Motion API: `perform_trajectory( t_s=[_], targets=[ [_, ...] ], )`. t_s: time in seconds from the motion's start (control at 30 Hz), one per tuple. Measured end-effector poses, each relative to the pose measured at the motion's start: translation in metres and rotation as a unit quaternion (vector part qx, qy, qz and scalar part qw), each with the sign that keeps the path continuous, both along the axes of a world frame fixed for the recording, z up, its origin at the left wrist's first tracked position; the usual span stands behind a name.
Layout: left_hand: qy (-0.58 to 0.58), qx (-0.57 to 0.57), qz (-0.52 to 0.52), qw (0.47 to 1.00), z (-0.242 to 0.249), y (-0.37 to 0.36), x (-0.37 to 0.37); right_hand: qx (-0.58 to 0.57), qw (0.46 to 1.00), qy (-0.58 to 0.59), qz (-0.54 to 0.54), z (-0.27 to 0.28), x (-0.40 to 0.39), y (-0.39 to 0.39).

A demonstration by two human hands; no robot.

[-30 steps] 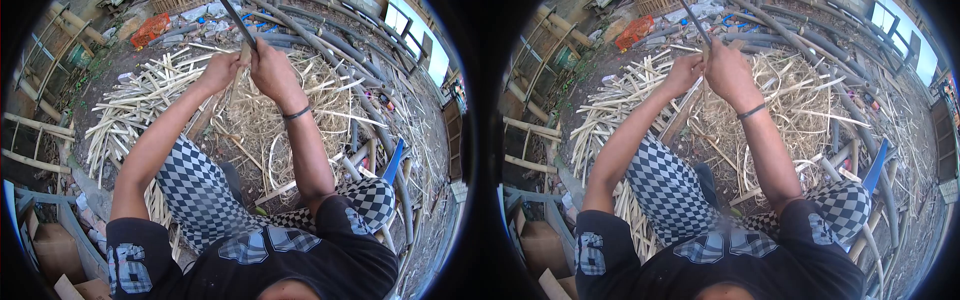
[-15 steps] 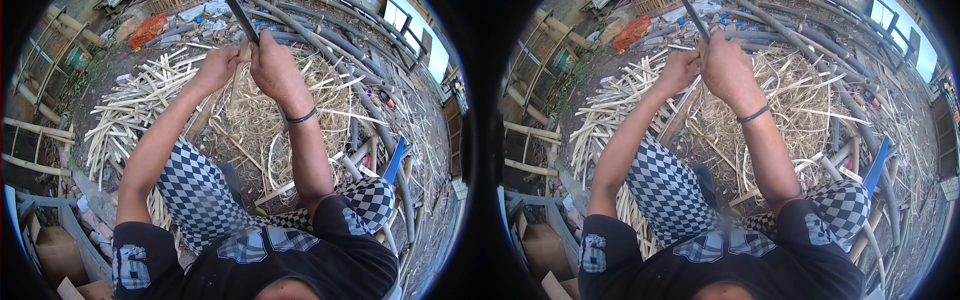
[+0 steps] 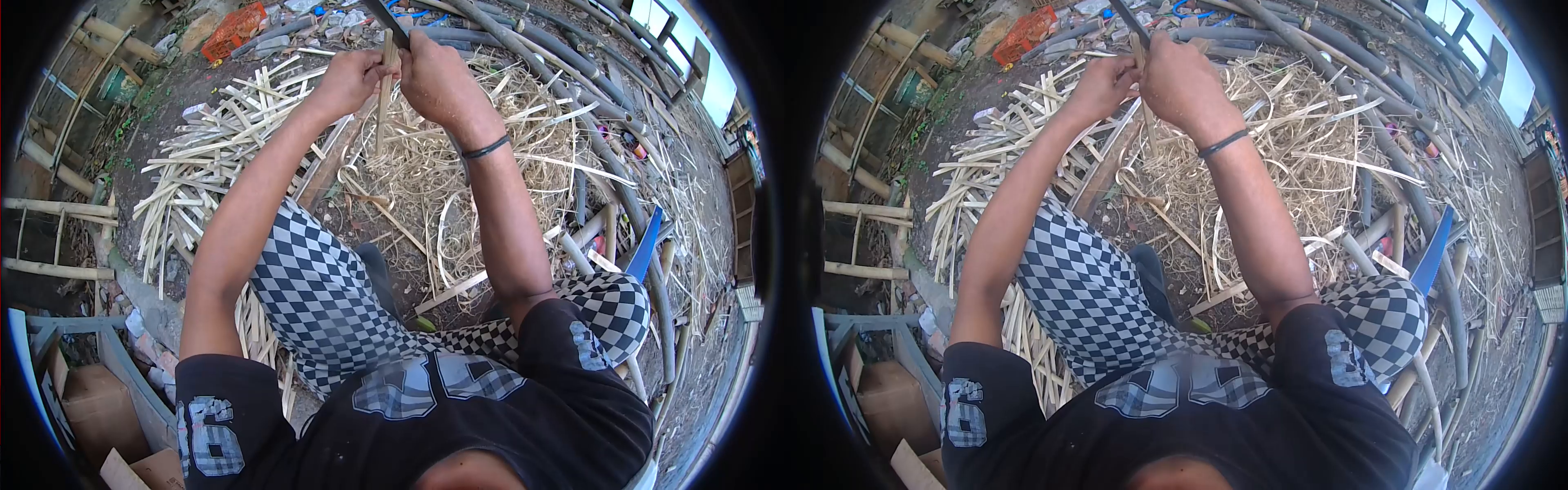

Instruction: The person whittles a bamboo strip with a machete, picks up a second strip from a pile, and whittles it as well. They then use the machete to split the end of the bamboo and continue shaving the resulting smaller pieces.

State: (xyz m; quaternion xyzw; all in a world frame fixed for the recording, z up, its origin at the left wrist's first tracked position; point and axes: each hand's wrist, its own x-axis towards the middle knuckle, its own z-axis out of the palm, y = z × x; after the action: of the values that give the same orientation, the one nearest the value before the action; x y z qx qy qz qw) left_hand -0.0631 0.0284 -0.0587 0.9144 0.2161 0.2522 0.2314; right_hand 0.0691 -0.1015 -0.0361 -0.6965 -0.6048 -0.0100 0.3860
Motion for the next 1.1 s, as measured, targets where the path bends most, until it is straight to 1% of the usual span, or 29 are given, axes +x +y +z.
perform_trajectory(
  t_s=[0.07,0.1,0.13,0.17,0.2,0.23,0.27,0.3,0.33,0.37,0.4,0.47,0.5,0.53,0.6,0.63,0.67,0.73,0.77,0.8,0.87,0.9,0.93,1.0,1.03,1.07,1.1],
  targets=[
    [-0.035,-0.002,-0.005,0.999,0.003,-0.001,0.003,0.008,1.000,0.020,-0.016,0.004,0.001,0.004],
    [-0.047,0.016,-0.020,0.999,0.005,0.001,0.004,0.007,1.000,0.019,-0.017,0.008,-0.001,0.006],
    [-0.048,0.015,-0.022,0.998,0.008,0.003,0.002,0.006,0.999,-0.026,-0.030,0.014,-0.004,0.007],
    [-0.013,0.027,0.003,1.000,0.011,0.006,0.001,0.005,0.996,-0.073,-0.044,0.018,-0.006,0.009],
    [0.022,0.040,0.028,0.999,0.017,0.006,0.000,0.005,0.996,-0.076,-0.047,0.019,-0.005,0.010],
    [-0.016,0.037,0.027,0.999,0.009,0.015,0.000,-0.014,0.995,-0.090,-0.033,0.023,-0.003,0.015],
    [-0.025,0.042,0.026,0.998,0.002,0.025,0.000,-0.032,0.994,-0.107,-0.017,0.028,0.001,0.022],
    [-0.029,-0.003,0.028,0.999,0.001,0.028,0.000,-0.018,0.994,-0.108,0.011,0.023,0.013,0.036],
    [-0.032,-0.048,0.030,0.998,0.006,0.029,-0.002,-0.013,0.993,-0.119,0.011,0.021,0.017,0.041],
    [0.038,-0.031,0.030,0.998,0.014,0.033,-0.005,-0.009,0.992,-0.129,0.014,0.019,0.021,0.047],
    [0.028,-0.027,0.029,0.999,0.027,0.032,-0.010,-0.006,0.990,-0.138,0.017,0.019,0.024,0.050],
    [0.065,0.000,0.096,0.993,0.056,0.023,-0.026,0.012,0.993,-0.111,0.037,0.017,0.017,0.043],
    [-0.037,0.017,0.146,0.988,0.066,0.013,-0.030,0.011,0.994,-0.101,0.029,0.017,0.013,0.043],
    [-0.038,0.018,0.148,0.988,0.073,0.010,-0.028,0.007,0.996,-0.088,0.023,0.014,0.010,0.045],
    [-0.151,0.186,0.133,0.962,0.078,0.004,-0.028,-0.014,0.994,-0.097,0.045,0.009,0.007,0.054],
    [-0.172,0.231,0.106,0.952,0.070,0.012,-0.024,-0.039,0.992,-0.104,0.063,0.001,0.004,0.056],
    [-0.171,0.227,0.109,0.952,0.061,0.017,-0.022,-0.044,0.991,-0.105,0.067,-0.008,-0.002,0.057],
    [-0.183,0.120,0.091,0.971,0.054,0.019,-0.020,-0.123,0.988,-0.077,0.051,-0.030,-0.015,0.058],
    [-0.173,0.103,0.105,0.974,0.054,0.020,-0.019,-0.136,0.987,-0.074,0.045,-0.038,-0.017,0.059],
    [-0.177,0.108,0.109,0.972,0.053,0.020,-0.018,-0.131,0.987,-0.078,0.049,-0.034,-0.022,0.058],
    [-0.140,0.110,0.177,0.968,0.049,0.023,-0.016,-0.167,0.982,-0.072,0.042,-0.028,-0.031,0.056],
    [-0.106,0.132,0.161,0.972,0.052,0.026,-0.018,-0.147,0.982,-0.086,0.078,-0.031,-0.031,0.060],
    [-0.108,0.131,0.162,0.972,0.052,0.028,-0.020,-0.149,0.982,-0.087,0.078,-0.033,-0.027,0.065],
    [-0.107,0.122,0.175,0.971,0.053,0.032,-0.026,-0.185,0.962,0.036,0.196,-0.034,-0.019,0.073],
    [-0.110,0.147,0.173,0.968,0.050,0.037,-0.028,-0.224,0.922,0.212,0.232,-0.043,-0.015,0.076],
    [-0.112,0.146,0.174,0.967,0.046,0.040,-0.030,-0.226,0.922,0.211,0.232,-0.054,-0.014,0.078],
    [-0.106,0.068,0.137,0.983,0.047,0.041,-0.031,-0.238,0.901,0.267,0.245,-0.063,-0.014,0.077]
  ],
)
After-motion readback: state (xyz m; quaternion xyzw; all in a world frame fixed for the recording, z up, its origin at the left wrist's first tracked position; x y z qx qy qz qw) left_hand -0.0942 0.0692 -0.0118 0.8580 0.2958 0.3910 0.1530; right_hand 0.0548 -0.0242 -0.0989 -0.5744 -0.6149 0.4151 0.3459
